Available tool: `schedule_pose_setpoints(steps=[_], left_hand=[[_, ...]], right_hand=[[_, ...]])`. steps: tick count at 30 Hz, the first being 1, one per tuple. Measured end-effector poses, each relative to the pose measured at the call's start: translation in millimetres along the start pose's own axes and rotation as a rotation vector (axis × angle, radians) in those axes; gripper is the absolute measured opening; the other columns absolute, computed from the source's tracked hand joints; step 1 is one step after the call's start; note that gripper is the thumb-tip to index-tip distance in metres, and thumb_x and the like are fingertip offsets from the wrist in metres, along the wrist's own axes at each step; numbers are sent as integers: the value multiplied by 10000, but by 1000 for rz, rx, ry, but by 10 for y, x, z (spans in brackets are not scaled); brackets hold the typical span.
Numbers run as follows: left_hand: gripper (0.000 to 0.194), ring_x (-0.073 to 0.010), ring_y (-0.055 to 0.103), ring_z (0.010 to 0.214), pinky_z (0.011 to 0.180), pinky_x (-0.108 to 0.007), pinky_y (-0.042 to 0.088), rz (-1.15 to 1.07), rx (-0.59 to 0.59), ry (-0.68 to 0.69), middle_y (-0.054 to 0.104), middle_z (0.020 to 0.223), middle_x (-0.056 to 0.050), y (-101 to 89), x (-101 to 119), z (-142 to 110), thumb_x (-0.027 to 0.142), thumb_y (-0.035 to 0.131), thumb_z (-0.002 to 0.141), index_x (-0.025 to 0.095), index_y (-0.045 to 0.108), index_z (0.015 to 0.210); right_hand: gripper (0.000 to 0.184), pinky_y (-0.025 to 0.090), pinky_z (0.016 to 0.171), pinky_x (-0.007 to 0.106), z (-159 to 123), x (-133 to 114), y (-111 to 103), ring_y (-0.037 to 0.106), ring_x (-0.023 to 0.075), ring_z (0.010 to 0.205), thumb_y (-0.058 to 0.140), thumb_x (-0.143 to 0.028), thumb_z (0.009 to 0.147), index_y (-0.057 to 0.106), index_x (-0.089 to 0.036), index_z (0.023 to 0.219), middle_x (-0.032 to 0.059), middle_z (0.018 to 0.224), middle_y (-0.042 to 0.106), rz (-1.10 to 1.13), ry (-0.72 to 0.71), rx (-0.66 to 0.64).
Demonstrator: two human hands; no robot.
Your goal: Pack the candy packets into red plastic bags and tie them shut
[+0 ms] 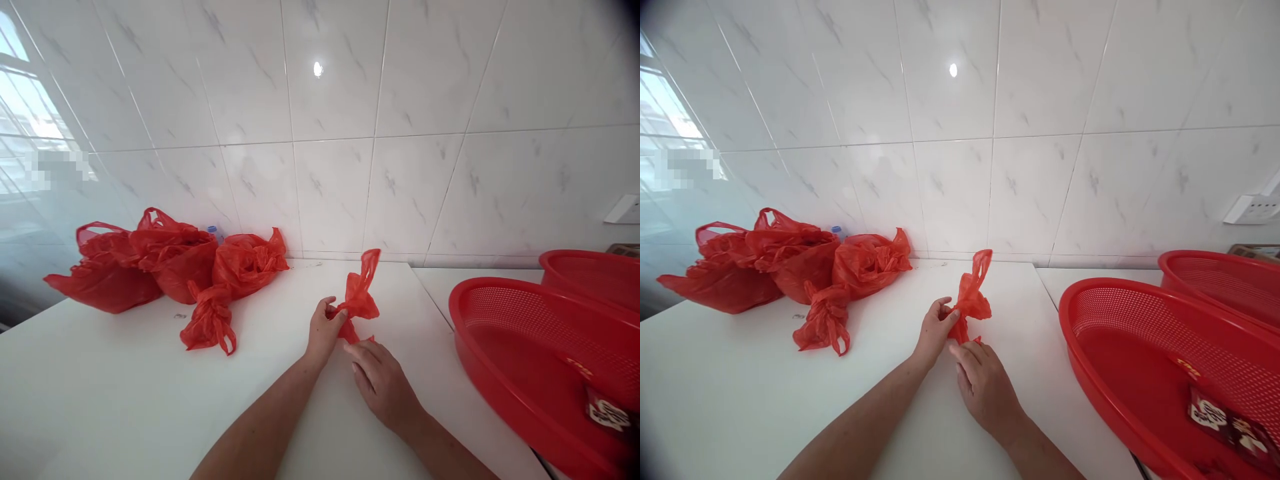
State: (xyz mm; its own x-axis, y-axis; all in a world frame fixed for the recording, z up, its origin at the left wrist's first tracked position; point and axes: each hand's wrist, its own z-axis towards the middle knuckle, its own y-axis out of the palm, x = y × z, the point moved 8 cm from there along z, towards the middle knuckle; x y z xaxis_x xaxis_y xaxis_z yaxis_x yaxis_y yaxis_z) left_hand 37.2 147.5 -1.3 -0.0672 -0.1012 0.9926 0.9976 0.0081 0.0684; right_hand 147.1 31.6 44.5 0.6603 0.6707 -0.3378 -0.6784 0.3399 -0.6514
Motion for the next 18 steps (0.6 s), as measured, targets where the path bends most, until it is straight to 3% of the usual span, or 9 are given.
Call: schedule_pose_setpoints(steps=[4, 7, 9, 14, 16, 18], left_hand=[[130, -101, 487, 549, 515, -232, 420, -127, 21, -13, 545, 679, 5, -71, 64, 45, 293, 576, 724, 170, 547, 751], [93, -87, 422, 526, 496, -221, 371, -107, 99, 37, 488, 616, 31, -150, 167, 27, 247, 542, 709, 174, 500, 670], [118, -86, 385, 522, 488, -219, 337, -53, 154, 58, 450, 581, 38, -180, 201, -4, 230, 539, 694, 178, 467, 617], [133, -108, 409, 535, 494, -233, 336, 49, 160, 84, 452, 564, 24, -82, 193, -98, 252, 542, 703, 185, 480, 606], [132, -127, 460, 566, 508, -239, 363, 52, 98, 83, 505, 598, 2, 15, 191, -141, 279, 538, 724, 182, 518, 637], [113, -135, 499, 618, 543, -241, 395, 14, 8, 103, 557, 668, -14, 128, 224, -194, 282, 537, 742, 180, 548, 694]], right_hand=[[291, 504, 761, 358, 10, 360, -159, 570, 179, 832, 393, -168, 872, 538, -210, 1120, 57, 908, 592, -17, 217, 99], [311, 505, 795, 388, -45, 706, -247, 566, 212, 956, 414, -270, 876, 513, -213, 1166, 77, 1047, 577, -69, 425, 116], [358, 466, 868, 460, -69, 814, -315, 506, 265, 1095, 445, -335, 861, 508, -208, 1189, 106, 1191, 525, -190, 469, 137], [432, 359, 934, 568, -44, 706, -403, 332, 358, 1265, 488, -385, 827, 495, -215, 1224, 130, 1387, 372, -416, 408, 226], [441, 349, 930, 567, -19, 617, -369, 338, 367, 1260, 508, -390, 810, 497, -219, 1217, 126, 1344, 432, -406, 362, 234], [379, 396, 877, 519, -9, 573, -325, 459, 341, 1150, 522, -384, 793, 545, -223, 1135, 111, 1186, 560, -331, 351, 236]])
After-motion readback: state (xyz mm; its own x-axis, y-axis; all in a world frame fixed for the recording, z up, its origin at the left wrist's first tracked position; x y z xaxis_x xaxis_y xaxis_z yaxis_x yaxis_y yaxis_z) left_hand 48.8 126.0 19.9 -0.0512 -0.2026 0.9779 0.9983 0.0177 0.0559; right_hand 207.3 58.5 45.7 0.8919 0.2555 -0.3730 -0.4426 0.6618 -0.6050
